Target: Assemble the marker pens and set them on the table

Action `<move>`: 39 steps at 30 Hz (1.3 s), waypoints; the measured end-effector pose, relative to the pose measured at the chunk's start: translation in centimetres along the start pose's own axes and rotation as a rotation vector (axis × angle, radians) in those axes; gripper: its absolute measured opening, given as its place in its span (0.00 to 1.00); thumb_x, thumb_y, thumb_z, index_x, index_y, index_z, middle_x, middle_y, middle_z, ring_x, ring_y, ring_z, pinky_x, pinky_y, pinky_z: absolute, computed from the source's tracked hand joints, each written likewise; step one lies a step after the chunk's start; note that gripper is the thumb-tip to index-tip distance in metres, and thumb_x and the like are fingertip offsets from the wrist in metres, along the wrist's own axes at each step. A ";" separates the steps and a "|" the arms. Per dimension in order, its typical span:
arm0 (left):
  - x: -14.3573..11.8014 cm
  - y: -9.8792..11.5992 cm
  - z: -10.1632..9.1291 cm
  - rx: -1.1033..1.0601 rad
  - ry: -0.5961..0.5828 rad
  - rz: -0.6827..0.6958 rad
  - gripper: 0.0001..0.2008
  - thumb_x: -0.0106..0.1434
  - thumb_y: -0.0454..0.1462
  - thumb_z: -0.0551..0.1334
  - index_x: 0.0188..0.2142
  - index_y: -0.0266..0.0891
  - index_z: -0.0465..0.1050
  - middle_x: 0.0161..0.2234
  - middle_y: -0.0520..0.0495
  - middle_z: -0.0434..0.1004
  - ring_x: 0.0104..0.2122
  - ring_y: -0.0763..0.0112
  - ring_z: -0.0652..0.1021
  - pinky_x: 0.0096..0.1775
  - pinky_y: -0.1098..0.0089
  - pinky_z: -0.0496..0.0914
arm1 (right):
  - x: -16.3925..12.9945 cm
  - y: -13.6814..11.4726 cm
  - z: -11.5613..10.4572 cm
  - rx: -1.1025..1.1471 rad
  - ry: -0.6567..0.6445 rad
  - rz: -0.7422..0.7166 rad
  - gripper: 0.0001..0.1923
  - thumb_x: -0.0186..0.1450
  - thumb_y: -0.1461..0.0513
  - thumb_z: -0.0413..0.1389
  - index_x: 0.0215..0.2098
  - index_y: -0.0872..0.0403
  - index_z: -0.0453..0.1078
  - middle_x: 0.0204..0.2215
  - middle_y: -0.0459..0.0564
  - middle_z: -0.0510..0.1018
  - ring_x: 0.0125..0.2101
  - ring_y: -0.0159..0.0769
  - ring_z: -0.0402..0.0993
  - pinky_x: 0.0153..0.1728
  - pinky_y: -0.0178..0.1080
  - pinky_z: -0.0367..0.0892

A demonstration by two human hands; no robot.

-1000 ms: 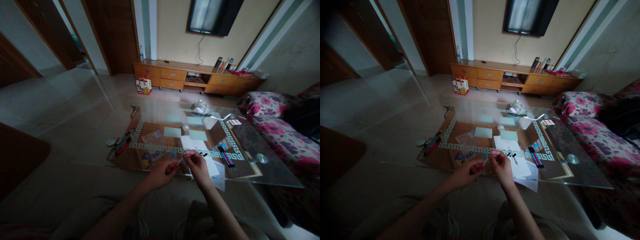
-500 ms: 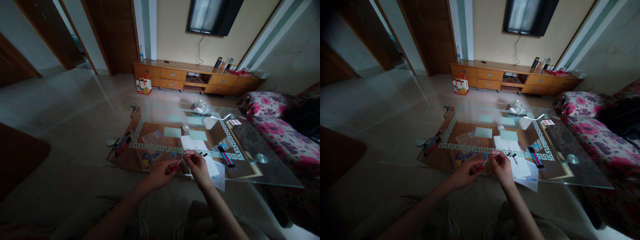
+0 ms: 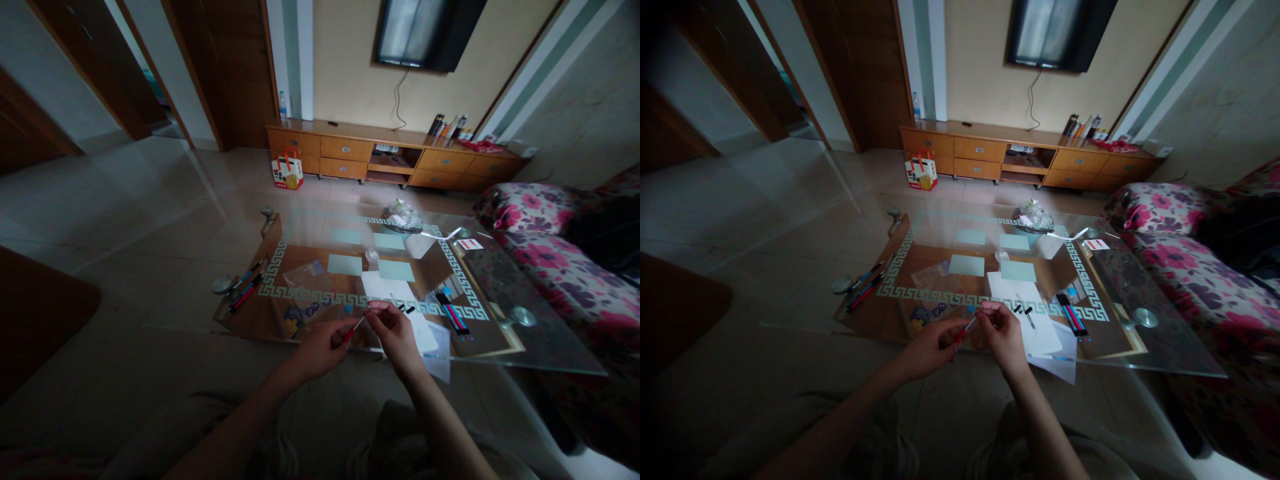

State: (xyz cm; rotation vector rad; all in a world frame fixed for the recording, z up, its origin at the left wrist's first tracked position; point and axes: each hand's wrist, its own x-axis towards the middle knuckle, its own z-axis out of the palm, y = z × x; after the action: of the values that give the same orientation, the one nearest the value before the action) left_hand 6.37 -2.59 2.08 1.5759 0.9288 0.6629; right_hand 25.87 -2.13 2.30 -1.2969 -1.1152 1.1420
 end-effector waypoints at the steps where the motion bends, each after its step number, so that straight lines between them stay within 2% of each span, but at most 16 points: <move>1: 0.0 -0.1 0.0 0.006 0.002 -0.002 0.25 0.62 0.35 0.59 0.60 0.40 0.68 0.35 0.47 0.77 0.26 0.75 0.73 0.28 0.75 0.66 | 0.0 0.0 0.0 0.001 -0.007 -0.003 0.19 0.59 0.51 0.65 0.44 0.53 0.72 0.35 0.51 0.80 0.35 0.38 0.76 0.39 0.40 0.71; 12: 0.0 0.0 -0.1 0.107 0.043 -0.011 0.20 0.64 0.38 0.59 0.56 0.40 0.71 0.32 0.48 0.77 0.25 0.74 0.72 0.27 0.75 0.64 | -0.1 0.0 0.2 0.019 -0.054 0.023 0.22 0.57 0.50 0.66 0.44 0.52 0.72 0.35 0.51 0.80 0.36 0.40 0.77 0.39 0.41 0.72; 21: 0.0 0.2 0.0 0.077 0.058 0.002 0.20 0.65 0.38 0.59 0.57 0.40 0.71 0.43 0.44 0.80 0.31 0.71 0.76 0.33 0.73 0.70 | -0.2 -0.4 0.3 -0.007 -0.078 0.027 0.25 0.56 0.47 0.66 0.44 0.53 0.73 0.35 0.52 0.80 0.34 0.40 0.77 0.37 0.40 0.71; 29: 0.0 -0.3 0.1 0.050 0.042 -0.020 0.22 0.64 0.37 0.59 0.57 0.38 0.69 0.32 0.48 0.77 0.24 0.74 0.73 0.26 0.76 0.66 | -0.3 -0.4 0.4 -0.039 -0.087 0.024 0.23 0.57 0.48 0.65 0.44 0.52 0.73 0.33 0.51 0.79 0.33 0.39 0.76 0.34 0.39 0.71; 39: -0.1 -0.1 0.0 0.012 0.031 -0.025 0.19 0.65 0.39 0.59 0.56 0.39 0.69 0.33 0.47 0.77 0.25 0.74 0.75 0.27 0.75 0.68 | -0.2 0.1 0.2 -0.035 -0.099 0.008 0.21 0.59 0.51 0.65 0.46 0.53 0.72 0.34 0.51 0.80 0.32 0.37 0.76 0.34 0.37 0.70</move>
State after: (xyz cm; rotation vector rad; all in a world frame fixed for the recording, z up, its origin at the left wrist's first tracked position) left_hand 6.33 -2.68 1.94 1.5656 0.9759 0.6669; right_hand 25.68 -2.31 2.22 -1.2841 -1.2084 1.2085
